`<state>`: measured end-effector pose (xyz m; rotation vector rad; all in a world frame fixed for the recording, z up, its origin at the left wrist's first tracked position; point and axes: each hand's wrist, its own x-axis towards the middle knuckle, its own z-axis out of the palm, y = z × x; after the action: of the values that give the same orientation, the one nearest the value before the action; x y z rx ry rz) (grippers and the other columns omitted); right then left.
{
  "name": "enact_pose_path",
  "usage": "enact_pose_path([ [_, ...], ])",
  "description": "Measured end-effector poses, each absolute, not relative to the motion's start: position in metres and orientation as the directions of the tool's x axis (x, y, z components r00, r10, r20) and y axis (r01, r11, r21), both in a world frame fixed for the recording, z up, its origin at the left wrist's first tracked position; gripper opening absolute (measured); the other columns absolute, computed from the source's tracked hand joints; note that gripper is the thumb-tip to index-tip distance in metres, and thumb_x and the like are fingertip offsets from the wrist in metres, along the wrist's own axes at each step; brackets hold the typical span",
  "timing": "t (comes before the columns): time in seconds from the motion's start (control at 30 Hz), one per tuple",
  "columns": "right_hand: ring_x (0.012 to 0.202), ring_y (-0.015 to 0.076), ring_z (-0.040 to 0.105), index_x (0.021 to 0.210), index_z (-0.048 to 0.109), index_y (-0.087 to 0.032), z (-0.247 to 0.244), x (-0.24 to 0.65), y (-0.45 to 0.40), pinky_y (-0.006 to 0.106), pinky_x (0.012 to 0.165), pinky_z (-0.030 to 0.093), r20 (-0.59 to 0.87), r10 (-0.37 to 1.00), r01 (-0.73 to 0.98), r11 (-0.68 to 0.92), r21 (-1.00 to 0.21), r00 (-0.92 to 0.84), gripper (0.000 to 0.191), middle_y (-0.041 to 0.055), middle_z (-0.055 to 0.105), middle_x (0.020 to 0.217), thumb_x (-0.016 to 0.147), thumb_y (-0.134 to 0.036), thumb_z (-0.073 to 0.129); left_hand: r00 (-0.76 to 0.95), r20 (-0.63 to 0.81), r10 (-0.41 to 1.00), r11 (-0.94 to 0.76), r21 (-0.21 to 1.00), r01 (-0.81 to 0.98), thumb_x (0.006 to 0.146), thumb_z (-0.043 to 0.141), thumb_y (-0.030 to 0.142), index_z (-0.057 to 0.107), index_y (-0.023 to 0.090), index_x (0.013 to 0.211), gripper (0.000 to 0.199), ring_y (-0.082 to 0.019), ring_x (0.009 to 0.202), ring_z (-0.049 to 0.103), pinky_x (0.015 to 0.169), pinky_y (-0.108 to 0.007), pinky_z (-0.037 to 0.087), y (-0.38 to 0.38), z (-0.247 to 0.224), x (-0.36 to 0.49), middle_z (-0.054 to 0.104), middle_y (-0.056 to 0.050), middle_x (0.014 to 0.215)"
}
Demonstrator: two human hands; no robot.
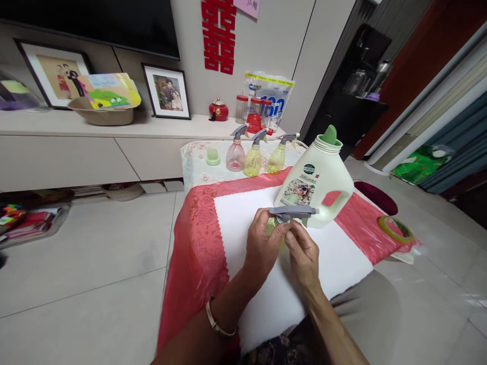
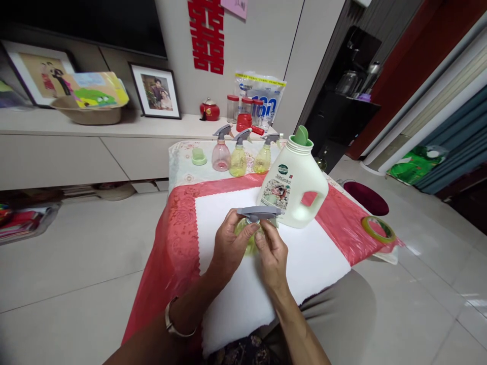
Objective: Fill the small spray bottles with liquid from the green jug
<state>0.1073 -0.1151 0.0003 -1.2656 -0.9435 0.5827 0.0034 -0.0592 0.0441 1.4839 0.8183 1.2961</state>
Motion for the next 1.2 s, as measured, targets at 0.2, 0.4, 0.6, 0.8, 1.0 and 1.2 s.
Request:
enact_pose_path([
  [0.2, 0.108, 0.0227, 0.065, 0.111, 0.069, -0.019, 0.007, 0.125, -0.109, 0.047, 0.105, 0.049, 0.157, 0.795, -0.145, 0.293, -0.945, 0.586, 0.047, 0.0095, 0.067, 0.113, 0.079, -0.052, 0.074, 0.252, 0.360, 0.898, -0.343, 0.933, -0.111, 0.091, 0.053, 0.027, 0.060, 0.020, 0.097, 0.012, -0.021, 0.095, 0.058, 0.088, -0.034, 0.044, -0.056, 0.038, 0.005, 0.060, -0.005, 0.096],
  [0.4, 0.102, 0.0195, 0.064, 0.106, 0.072, -0.021, 0.030, 0.148, -0.096, 0.040, 0.098, 0.052, 0.178, 0.884, -0.120, 0.252, -0.960, 0.432, 0.037, 0.0066, 0.067, 0.112, 0.078, -0.044, 0.078, 0.312, 0.365, 0.877, -0.357, 0.930, -0.085, 0.094, 0.047, 0.036, 0.058, 0.020, 0.099, 0.020, -0.024, 0.100, 0.057, 0.092, -0.039, 0.043, -0.052, 0.034, 0.005, 0.060, -0.008, 0.102],
  [0.6, 0.109, 0.0201, 0.059, 0.095, 0.075, -0.018, 0.045, 0.155, -0.086, 0.035, 0.101, 0.049, 0.258, 0.953, 0.074, 0.249, -0.966, 0.159, 0.023, 0.0059, 0.065, 0.115, 0.075, -0.029, 0.079, 0.334, 0.379, 0.863, -0.376, 0.923, -0.078, 0.094, 0.046, 0.040, 0.060, 0.021, 0.101, 0.025, -0.026, 0.101, 0.058, 0.091, -0.039, 0.045, -0.048, 0.029, 0.004, 0.061, -0.008, 0.101],
  [0.8, 0.110, 0.0185, 0.059, 0.098, 0.074, -0.019, 0.059, 0.147, -0.091, 0.025, 0.083, 0.053, 0.340, 0.931, 0.223, 0.306, -0.926, 0.132, 0.020, 0.0050, 0.063, 0.115, 0.078, -0.021, 0.070, 0.326, 0.340, 0.882, -0.311, 0.940, -0.138, 0.095, 0.049, 0.041, 0.061, 0.020, 0.103, 0.025, -0.025, 0.106, 0.061, 0.093, -0.038, 0.047, -0.050, 0.027, 0.005, 0.065, -0.009, 0.107],
  [1.0, 0.102, 0.0164, 0.062, 0.101, 0.070, -0.019, 0.055, 0.133, -0.093, 0.023, 0.078, 0.054, 0.405, 0.883, 0.266, 0.342, -0.901, 0.236, 0.024, 0.0052, 0.065, 0.107, 0.077, -0.024, 0.070, 0.255, 0.315, 0.914, -0.241, 0.928, -0.283, 0.097, 0.052, 0.036, 0.057, 0.020, 0.110, 0.021, -0.021, 0.100, 0.063, 0.090, -0.035, 0.049, -0.055, 0.025, 0.006, 0.067, -0.007, 0.106],
  [1.2, 0.089, 0.0150, 0.064, 0.095, 0.067, -0.016, 0.054, 0.131, -0.093, 0.026, 0.079, 0.055, 0.409, 0.866, 0.293, 0.326, -0.899, 0.288, 0.028, 0.0049, 0.067, 0.094, 0.075, -0.033, 0.077, 0.291, 0.443, 0.848, -0.368, 0.888, -0.276, 0.098, 0.053, 0.036, 0.063, 0.020, 0.112, 0.024, -0.023, 0.111, 0.060, 0.101, -0.038, 0.045, -0.049, 0.020, -0.001, 0.063, -0.008, 0.112],
])
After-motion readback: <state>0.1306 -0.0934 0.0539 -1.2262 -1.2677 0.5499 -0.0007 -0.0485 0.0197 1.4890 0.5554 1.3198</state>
